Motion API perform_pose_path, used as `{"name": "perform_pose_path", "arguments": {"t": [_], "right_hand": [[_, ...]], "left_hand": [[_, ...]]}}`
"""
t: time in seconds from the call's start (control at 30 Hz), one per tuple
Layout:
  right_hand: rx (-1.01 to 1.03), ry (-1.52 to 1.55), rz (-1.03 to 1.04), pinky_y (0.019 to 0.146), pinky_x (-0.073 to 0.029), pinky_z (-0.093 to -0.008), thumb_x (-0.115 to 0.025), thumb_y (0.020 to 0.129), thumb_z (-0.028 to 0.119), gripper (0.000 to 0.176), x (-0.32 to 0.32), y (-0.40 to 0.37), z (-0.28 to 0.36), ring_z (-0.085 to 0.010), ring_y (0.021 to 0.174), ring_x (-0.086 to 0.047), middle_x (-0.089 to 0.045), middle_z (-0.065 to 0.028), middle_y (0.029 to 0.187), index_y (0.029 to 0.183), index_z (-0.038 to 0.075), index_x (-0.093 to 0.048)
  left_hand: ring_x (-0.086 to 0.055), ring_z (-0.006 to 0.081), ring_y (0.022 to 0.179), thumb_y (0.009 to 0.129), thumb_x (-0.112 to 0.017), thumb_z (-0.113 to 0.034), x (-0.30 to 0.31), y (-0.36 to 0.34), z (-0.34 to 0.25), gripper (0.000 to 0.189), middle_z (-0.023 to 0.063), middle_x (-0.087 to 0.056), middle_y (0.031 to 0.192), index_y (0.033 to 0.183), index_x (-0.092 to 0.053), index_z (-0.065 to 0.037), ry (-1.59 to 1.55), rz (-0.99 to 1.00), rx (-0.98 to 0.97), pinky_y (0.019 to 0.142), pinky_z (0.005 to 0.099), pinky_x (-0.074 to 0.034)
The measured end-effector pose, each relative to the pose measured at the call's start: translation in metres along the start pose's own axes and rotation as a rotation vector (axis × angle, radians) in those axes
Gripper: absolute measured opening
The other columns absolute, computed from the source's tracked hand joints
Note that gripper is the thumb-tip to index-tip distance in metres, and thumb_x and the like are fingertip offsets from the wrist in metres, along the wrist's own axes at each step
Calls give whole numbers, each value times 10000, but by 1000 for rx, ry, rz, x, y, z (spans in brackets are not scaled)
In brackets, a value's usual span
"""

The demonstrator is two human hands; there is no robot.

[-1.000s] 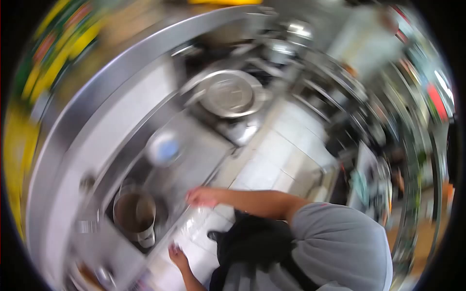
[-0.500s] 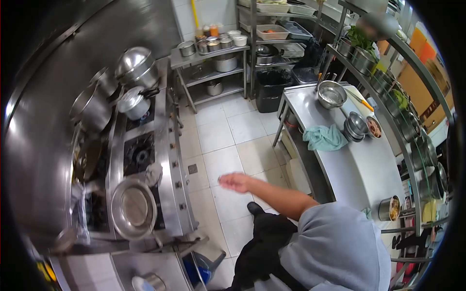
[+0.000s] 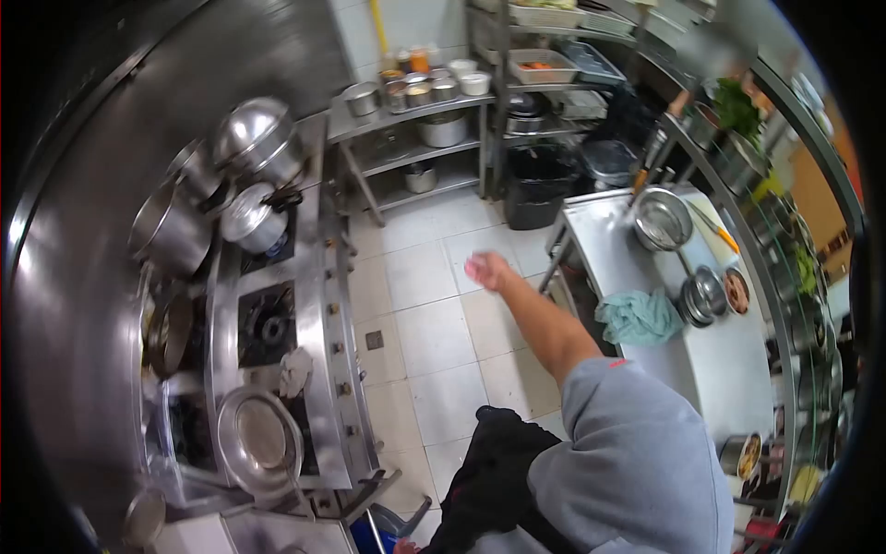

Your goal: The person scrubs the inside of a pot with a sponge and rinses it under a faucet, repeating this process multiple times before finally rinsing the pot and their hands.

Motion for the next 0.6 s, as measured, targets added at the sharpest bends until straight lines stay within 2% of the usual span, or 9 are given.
{"name": "perform_pose_path", "arguments": {"t": [0.1,0.13,0.2,0.23,0.27,0.33,0.37,0.43,0.6], "right_hand": [[-310,-85,-83,770,-565,-373,-580,903,132,186,21,-41,-139,-276,908,-603,-609,-141,1088,1071,56,-560],[-397,-165,-56,758,-564,-361,-591,897,130,169,27,-58,-184,-271,906,-602,-610,-134,1077,1051,67,-566],[-657,-355,62,776,-558,-347,-611,901,160,187,22,-108,-259,-250,935,-593,-608,-117,1077,1066,81,-572],[-679,-551,125,794,-555,-346,-627,904,189,241,4,-145,-292,-240,943,-585,-602,-99,1057,1113,82,-571],[-780,-685,216,792,-553,-348,-623,912,197,255,-9,-170,-327,-236,925,-586,-599,-92,1049,1134,84,-567],[-956,-948,400,791,-552,-349,-619,920,206,269,-42,-229,-395,-232,907,-588,-595,-85,1041,1154,86,-564],[-945,-1126,548,782,-550,-349,-610,929,210,273,-57,-262,-416,-226,888,-591,-596,-82,1040,1168,87,-563],[-936,-1353,768,773,-548,-350,-601,938,213,277,-88,-323,-459,-219,869,-594,-596,-80,1040,1182,88,-562],[-967,-1647,1327,751,-536,-334,-608,955,224,226,-123,-459,-550,-179,862,-614,-627,-57,1023,1143,99,-605]], "left_hand": [[-651,427,884,833,-548,-238,4,-19,52,278,245,-674,967,992,-662,-40,176,-77,-119,785,527,-532],[-650,433,885,829,-549,-240,-1,-26,77,277,247,-675,965,983,-665,-42,546,-72,-319,789,531,-532],[-650,447,887,820,-551,-244,-22,-54,126,275,251,-676,963,966,-671,-44,805,-162,-384,797,541,-530],[-645,443,948,827,-558,-259,-23,-73,133,303,266,-666,1054,994,-671,-33,232,-369,18,829,525,-524],[-640,439,950,829,-551,-258,-20,-105,105,308,261,-667,1042,990,-665,-21,213,-477,92,854,517,-516],[-640,434,953,832,-535,-243,-29,-125,142,316,224,-690,995,1024,-691,-47,45,-590,177,865,492,-524],[-657,417,910,826,-544,-215,-25,-156,135,298,219,-697,941,1040,-711,-93,-96,-721,119,842,480,-535],[-677,388,870,830,-554,-190,-31,-194,159,291,210,-704,893,1060,-722,-130,-354,-777,333,827,454,-548],[-705,316,839,842,-575,-158,-70,-238,260,238,174,-723,872,1013,-731,-103,-768,-1036,476,797,399,-559]]}}
Point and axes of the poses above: each hand's wrist, its own y-axis towards the middle knuckle, its own x-axis out of the back of the hand, z = x × y, the point moved 3 cm from there along y, towards the middle knuckle
